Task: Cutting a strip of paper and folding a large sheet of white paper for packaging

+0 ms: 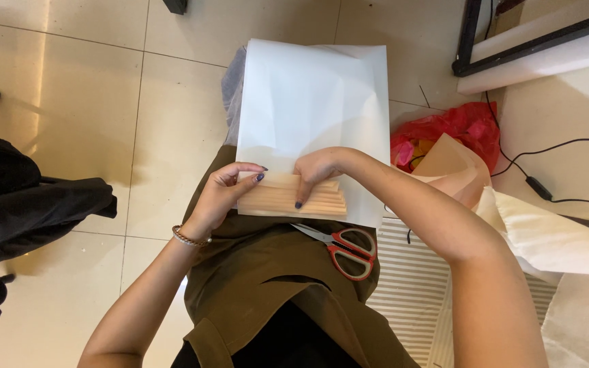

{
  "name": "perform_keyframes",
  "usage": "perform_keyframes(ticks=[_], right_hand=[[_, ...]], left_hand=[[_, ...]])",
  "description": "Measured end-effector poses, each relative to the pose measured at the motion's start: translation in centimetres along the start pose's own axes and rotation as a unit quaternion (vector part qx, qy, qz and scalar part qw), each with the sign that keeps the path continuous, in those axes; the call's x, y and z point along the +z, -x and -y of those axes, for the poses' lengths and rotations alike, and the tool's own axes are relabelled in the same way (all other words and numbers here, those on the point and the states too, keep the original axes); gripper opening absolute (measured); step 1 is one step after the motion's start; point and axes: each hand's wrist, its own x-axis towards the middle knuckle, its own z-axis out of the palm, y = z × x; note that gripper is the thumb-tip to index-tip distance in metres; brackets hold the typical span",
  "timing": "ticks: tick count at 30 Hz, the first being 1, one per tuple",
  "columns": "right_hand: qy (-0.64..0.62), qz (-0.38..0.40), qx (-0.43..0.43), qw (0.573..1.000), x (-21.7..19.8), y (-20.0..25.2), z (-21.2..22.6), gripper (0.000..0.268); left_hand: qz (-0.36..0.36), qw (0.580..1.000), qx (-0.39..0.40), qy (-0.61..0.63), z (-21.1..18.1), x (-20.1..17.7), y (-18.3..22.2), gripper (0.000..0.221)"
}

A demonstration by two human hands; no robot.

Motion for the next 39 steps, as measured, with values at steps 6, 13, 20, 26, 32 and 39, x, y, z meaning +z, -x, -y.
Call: perform_keyframes(ticks=[6, 13, 20, 26, 32, 39], right_hand=[[0.006, 0.000, 0.000, 1.000, -0.1, -0.8, -0.6, 0.049], [0.013, -0.008, -0.007, 1.000, 0.2, -0.1, -0.4, 0.046], [0.036, -0.029, -0.016, 0.999, 0.5, 0.8, -0.3, 0.047], [0.064, -0.074, -0.037, 0.995, 1.2, 2.6, -0.1, 0.048], [0.036, -0.107, -0.047, 0.992, 2.0, 3.4, -1.0, 0.048], [0.026, -0.116, -0.076, 0.990, 2.2, 3.5, -1.2, 0.047]], left_hand=[[0.064, 0.982, 0.083, -0.159, -1.3, 0.1, 0.5, 0.015], [0.230, 0.951, 0.012, -0.206, -3.5, -2.1, -0.8, 0.025], [0.306, 0.912, -0.057, -0.266, -3.5, -2.8, -2.8, 0.039], [0.318, 0.913, -0.070, -0.245, -2.9, -3.0, -3.7, 0.042], [0.307, 0.920, -0.082, -0.229, -2.9, -3.1, -3.8, 0.036], [0.320, 0.914, -0.123, -0.217, -3.9, -3.3, -4.1, 0.029]])
